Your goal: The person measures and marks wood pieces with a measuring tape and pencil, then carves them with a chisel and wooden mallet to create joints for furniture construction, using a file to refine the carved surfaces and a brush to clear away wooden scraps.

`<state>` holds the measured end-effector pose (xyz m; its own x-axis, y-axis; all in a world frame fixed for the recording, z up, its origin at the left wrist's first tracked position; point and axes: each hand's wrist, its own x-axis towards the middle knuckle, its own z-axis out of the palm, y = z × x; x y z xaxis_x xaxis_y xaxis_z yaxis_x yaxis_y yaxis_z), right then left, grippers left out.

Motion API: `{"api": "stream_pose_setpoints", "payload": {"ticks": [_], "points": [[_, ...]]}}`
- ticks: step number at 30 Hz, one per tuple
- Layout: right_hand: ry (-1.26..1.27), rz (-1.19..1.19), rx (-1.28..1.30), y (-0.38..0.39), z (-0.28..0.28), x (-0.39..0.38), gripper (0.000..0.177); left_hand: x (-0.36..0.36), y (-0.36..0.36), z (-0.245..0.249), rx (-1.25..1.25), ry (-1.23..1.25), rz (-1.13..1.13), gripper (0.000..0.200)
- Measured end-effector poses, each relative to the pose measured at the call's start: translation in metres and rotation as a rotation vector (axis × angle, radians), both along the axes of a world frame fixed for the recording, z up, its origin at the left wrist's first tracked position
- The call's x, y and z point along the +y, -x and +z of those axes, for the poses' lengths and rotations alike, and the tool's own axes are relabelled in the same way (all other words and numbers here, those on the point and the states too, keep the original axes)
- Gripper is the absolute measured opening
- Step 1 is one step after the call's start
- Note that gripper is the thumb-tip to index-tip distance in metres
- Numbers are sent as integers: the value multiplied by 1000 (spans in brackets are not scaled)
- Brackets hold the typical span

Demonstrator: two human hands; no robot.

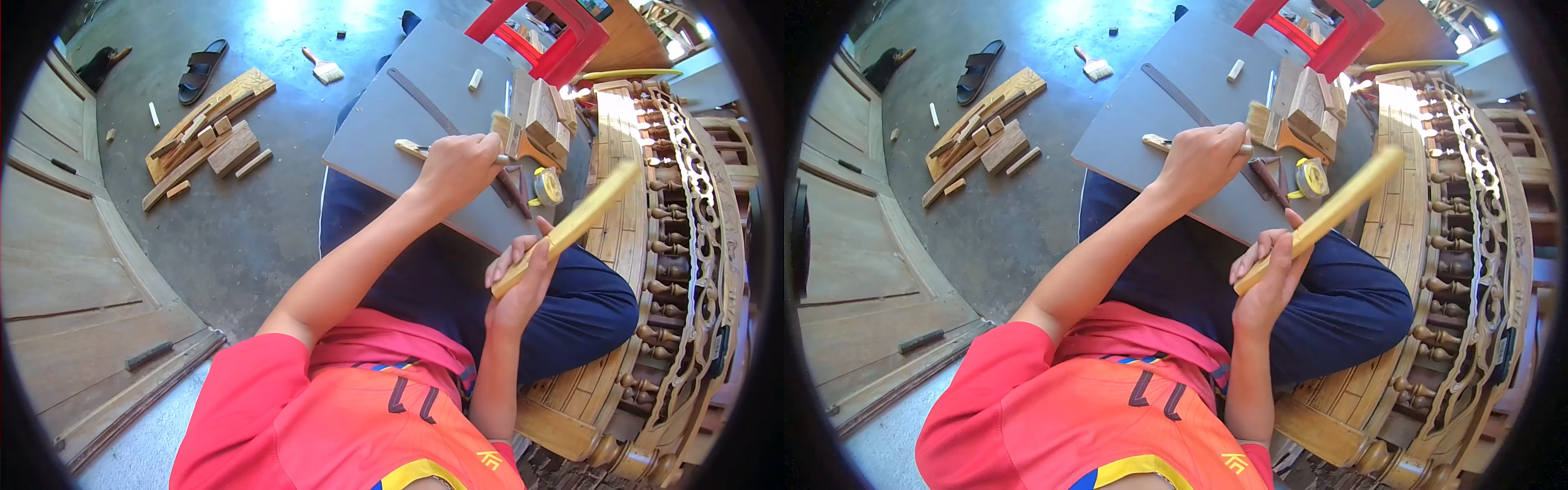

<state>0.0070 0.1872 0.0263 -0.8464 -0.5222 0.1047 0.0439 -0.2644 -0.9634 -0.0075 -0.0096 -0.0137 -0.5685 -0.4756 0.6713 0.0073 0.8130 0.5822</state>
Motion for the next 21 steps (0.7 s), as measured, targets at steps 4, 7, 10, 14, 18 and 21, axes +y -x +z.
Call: {"api": "stream_pose_setpoints", "payload": {"ticks": [4, 7, 10, 14, 18, 21], "points": [[-526, 366, -23, -7, -10, 9, 43, -3, -2, -3, -34, 21, -19, 17], [-247, 242, -131, -8, -9, 8, 42, -2, 0, -5, -54, 66, 2, 18], [-16, 60, -184, -16, -7, -4, 39, -1, 0, -8, -99, 93, 21, 19], [-273, 327, -228, -10, -10, 8, 36, -5, 1, -11, -172, 98, 22, 20], [-26, 102, -257, -16, -6, -1, 36, -2, 2, -19, -189, 170, 44, 20], [-4, 47, -272, -24, -10, -6, 40, -2, 2, -16, -195, 184, 43, 20]]}}
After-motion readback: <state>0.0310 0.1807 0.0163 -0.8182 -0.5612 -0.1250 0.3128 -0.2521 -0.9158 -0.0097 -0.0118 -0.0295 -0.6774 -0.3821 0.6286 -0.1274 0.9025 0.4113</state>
